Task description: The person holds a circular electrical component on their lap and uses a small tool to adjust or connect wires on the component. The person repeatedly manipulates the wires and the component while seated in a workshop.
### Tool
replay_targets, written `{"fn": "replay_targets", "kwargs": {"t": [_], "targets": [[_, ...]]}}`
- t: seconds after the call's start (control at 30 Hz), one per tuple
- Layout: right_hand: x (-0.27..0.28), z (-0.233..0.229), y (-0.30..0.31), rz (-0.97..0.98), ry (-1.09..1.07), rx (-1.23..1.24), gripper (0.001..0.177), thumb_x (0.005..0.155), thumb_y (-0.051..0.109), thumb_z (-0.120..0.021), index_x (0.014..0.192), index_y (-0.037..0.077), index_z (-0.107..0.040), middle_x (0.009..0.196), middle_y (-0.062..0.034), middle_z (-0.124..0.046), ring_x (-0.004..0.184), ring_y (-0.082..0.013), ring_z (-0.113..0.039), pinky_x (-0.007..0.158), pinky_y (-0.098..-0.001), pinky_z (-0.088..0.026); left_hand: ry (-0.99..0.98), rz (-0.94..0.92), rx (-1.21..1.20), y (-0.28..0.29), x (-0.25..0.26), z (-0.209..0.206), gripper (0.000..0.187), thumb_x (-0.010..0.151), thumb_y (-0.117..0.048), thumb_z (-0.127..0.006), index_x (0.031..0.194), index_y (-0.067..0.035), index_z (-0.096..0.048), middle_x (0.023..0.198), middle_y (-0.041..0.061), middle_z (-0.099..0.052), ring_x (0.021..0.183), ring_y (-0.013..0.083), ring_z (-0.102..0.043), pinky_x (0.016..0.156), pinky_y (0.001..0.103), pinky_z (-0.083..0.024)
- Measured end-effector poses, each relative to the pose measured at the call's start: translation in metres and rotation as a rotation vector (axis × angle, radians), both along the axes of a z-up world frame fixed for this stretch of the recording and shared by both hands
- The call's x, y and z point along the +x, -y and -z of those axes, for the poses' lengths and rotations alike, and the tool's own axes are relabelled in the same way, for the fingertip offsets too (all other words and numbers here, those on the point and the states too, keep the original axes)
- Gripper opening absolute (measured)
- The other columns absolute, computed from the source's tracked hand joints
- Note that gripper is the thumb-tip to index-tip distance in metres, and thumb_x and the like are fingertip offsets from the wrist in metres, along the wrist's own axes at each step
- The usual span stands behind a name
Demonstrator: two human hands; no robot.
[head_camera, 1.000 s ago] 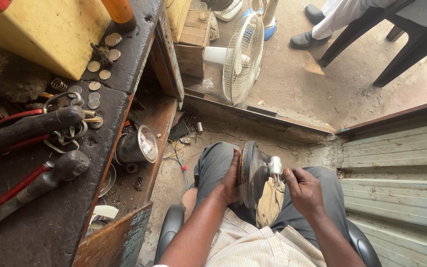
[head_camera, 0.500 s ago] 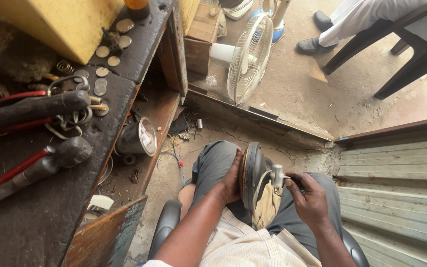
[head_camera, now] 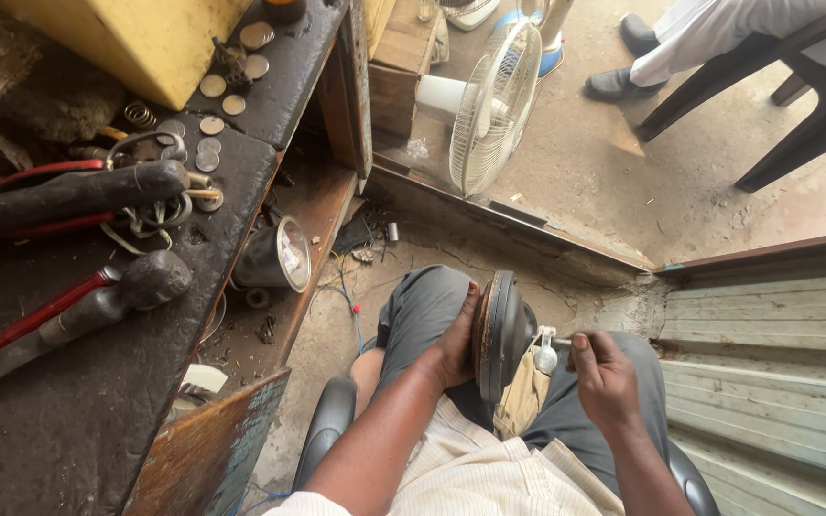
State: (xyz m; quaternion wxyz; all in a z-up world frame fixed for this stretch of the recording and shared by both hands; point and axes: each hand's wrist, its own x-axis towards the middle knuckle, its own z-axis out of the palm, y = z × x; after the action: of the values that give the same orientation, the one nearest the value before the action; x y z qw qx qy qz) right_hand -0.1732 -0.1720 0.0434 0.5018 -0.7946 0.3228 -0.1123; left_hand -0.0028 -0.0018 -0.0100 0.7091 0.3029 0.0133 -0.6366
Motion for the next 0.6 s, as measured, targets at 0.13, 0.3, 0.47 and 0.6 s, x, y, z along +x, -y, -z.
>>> {"fn": "replay_targets", "kwargs": {"t": [0.13,0.3,0.47,0.6], "targets": [[0.004,-0.030,-0.012,-0.131,0.150,-0.072,0.029,0.095,0.018,-0.067,0.122,0.006,-0.068,0.098,-0.0017,-0.068,0.090,-0.0101,-0.065,0.078,-0.0262,-0.054,0.012,-0.011,0.002,0.000,0.000,-0.002,0.105,0.078,-0.095,-0.028,0.142,-0.018,-0.057,0.130,0.011,-0.067,0.120,0.0221,-0.066,0.102,0.041,-0.057],[0.010,-0.048,-0.018,-0.127,-0.007,-0.243,0.027,0.094,0.014,-0.070,0.119,0.007,-0.074,0.094,-0.0037,-0.072,0.085,-0.0129,-0.066,0.075,-0.0283,-0.054,-0.008,0.011,-0.047,-0.001,0.001,-0.001,0.107,0.079,-0.096,-0.027,0.142,-0.015,-0.057,0.128,0.011,-0.067,0.118,0.0230,-0.066,0.098,0.042,-0.057],[0.013,-0.042,-0.015,-0.108,-0.005,-0.210,0.024,0.097,0.018,-0.067,0.115,0.004,-0.073,0.091,-0.0050,-0.073,0.080,-0.0112,-0.067,0.071,-0.0284,-0.055,-0.011,-0.008,-0.015,0.001,0.001,0.001,0.105,0.079,-0.095,-0.028,0.142,-0.016,-0.057,0.126,0.010,-0.068,0.116,0.0211,-0.067,0.098,0.039,-0.058],[0.012,-0.024,-0.008,-0.064,-0.132,-0.294,0.030,0.103,0.030,-0.064,0.104,0.000,-0.072,0.077,-0.0079,-0.068,0.069,-0.0149,-0.061,0.065,-0.0306,-0.051,0.004,-0.016,-0.020,0.001,0.000,0.003,0.106,0.080,-0.095,-0.028,0.142,-0.015,-0.058,0.126,0.011,-0.068,0.115,0.0212,-0.067,0.098,0.040,-0.058]]}}
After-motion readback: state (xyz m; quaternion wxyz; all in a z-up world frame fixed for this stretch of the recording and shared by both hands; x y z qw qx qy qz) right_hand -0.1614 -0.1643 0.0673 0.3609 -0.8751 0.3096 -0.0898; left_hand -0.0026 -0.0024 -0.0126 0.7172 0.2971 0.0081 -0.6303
